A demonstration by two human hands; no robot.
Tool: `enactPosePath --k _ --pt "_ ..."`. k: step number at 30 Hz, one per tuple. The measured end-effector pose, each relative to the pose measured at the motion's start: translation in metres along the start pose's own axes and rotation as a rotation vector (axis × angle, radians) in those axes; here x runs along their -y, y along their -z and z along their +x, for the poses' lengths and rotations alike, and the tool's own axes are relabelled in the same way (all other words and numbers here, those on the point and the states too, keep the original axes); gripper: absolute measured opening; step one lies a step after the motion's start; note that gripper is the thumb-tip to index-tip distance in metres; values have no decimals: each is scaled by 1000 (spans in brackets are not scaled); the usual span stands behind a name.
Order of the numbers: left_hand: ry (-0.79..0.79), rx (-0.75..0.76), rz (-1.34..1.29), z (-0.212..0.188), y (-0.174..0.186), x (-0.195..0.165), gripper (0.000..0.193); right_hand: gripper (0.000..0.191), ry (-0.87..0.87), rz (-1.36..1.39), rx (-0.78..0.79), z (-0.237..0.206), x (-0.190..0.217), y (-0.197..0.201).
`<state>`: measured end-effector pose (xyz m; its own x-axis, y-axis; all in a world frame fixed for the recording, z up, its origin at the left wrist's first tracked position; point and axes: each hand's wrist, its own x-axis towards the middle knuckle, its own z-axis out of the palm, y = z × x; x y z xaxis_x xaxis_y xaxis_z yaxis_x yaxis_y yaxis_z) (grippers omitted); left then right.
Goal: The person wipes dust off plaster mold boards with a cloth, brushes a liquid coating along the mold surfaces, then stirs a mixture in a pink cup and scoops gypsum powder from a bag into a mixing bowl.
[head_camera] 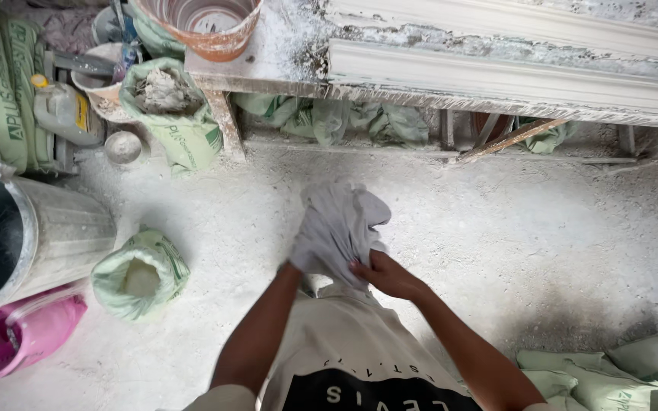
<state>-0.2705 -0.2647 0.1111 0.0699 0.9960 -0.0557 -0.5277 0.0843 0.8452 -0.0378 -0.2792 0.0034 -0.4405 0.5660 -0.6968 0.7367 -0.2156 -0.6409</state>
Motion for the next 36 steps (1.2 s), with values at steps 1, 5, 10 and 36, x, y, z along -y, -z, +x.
enactPosePath --k 1,5,10,36 --pt "24 40 1 -5 4 -5 39 63 -47 -162 64 -14 3 12" --pt "95 181 29 -22 14 -16 39 81 -52 -343 -47 -49 44 99" --pt "81 231 25 -27 17 -21 39 89 566 -56 42 -69 116 98" --pt "-90 351 477 -15 -33 16 38 60 998 980 -522 -74 236 119"
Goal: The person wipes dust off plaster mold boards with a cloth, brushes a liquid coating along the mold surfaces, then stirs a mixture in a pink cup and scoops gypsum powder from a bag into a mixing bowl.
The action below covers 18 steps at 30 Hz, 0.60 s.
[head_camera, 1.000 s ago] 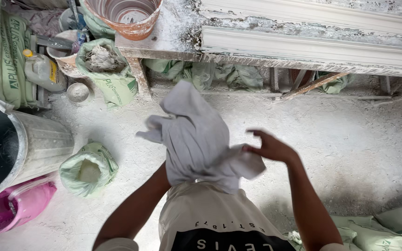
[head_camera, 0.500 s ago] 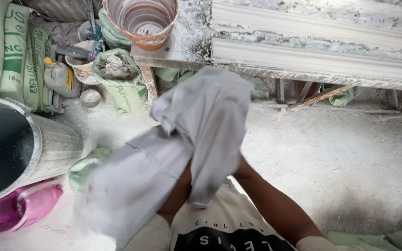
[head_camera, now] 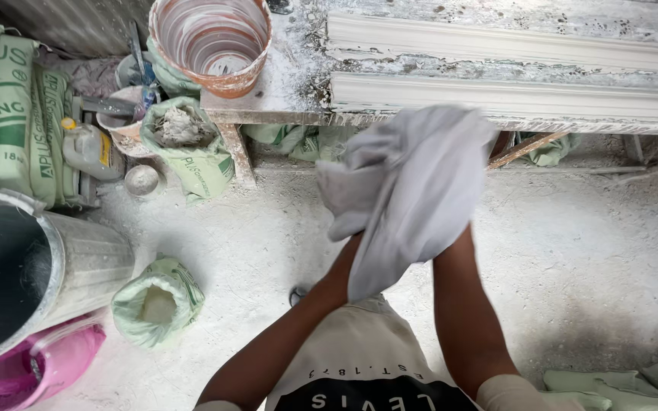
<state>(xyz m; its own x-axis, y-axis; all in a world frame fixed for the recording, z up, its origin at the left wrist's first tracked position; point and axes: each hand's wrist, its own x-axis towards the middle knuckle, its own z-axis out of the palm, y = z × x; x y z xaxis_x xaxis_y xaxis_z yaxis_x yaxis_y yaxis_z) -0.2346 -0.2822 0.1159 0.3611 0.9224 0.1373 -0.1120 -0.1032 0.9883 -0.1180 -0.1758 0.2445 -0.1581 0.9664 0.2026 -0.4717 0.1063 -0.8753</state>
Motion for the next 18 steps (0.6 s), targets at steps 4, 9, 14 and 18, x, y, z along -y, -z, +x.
enactPosePath --k 4,9,14,18 --pt "29 -174 267 -22 37 -29 38 55 117 47 -6 17 42 29" --pt "-168 -711 520 25 64 -73 52 49 14 -131 165 4 4 31" --pt "-147 -561 1227 120 34 -72 77 44 -161 -326 -92 31 -82 56" --pt "-305 -213 1144 139 -2 -61 67 40 -164 -19 -107 103 -70 131"
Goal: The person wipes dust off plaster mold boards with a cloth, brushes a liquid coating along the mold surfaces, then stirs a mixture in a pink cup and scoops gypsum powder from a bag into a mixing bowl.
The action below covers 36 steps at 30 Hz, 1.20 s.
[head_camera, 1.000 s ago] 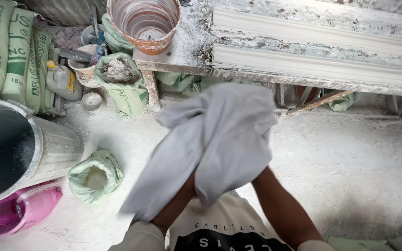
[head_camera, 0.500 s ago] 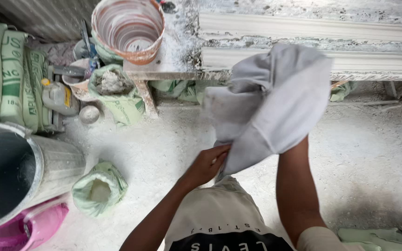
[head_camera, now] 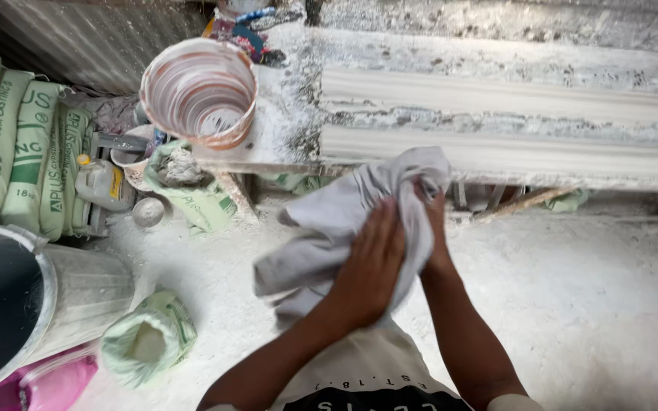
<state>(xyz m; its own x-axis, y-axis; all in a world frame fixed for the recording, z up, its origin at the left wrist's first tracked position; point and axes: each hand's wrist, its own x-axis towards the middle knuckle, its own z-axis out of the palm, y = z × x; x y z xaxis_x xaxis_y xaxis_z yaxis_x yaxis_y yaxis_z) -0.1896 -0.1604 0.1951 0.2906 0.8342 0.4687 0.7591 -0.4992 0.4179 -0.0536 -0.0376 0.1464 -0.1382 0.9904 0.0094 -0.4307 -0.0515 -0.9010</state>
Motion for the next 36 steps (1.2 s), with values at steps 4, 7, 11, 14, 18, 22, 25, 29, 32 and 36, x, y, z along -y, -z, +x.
enactPosePath --k 4,7,11,14,18,22,25,29,32,36 --pt "-165 -149 -475 15 2 10 50 48 75 94 227 49 62 43" --pt "106 -335 -870 50 -1 27 65 54 215 92 357 73 107 51" --pt "160 129 -1073 110 -31 54 62 63 212 -308 948 109 133 33" --pt "486 31 -1319 146 -77 58 59 69 165 -618 1392 154 160 31" --pt "710 -129 -1453 191 -104 94 56 66 115 -536 1395 233 213 73" --pt "654 -37 -1513 249 -113 155 53 37 264 7 798 292 184 101" --pt "550 -102 -1500 320 -121 237 51 33 306 88 482 324 147 111" --pt "399 -280 -1405 465 -67 334 48 33 298 -82 210 362 118 113" --pt "236 -458 -1263 607 6 378 46 31 262 -156 88 383 103 112" --pt "58 -659 -1046 765 59 424 44 28 248 -295 -19 407 76 111"
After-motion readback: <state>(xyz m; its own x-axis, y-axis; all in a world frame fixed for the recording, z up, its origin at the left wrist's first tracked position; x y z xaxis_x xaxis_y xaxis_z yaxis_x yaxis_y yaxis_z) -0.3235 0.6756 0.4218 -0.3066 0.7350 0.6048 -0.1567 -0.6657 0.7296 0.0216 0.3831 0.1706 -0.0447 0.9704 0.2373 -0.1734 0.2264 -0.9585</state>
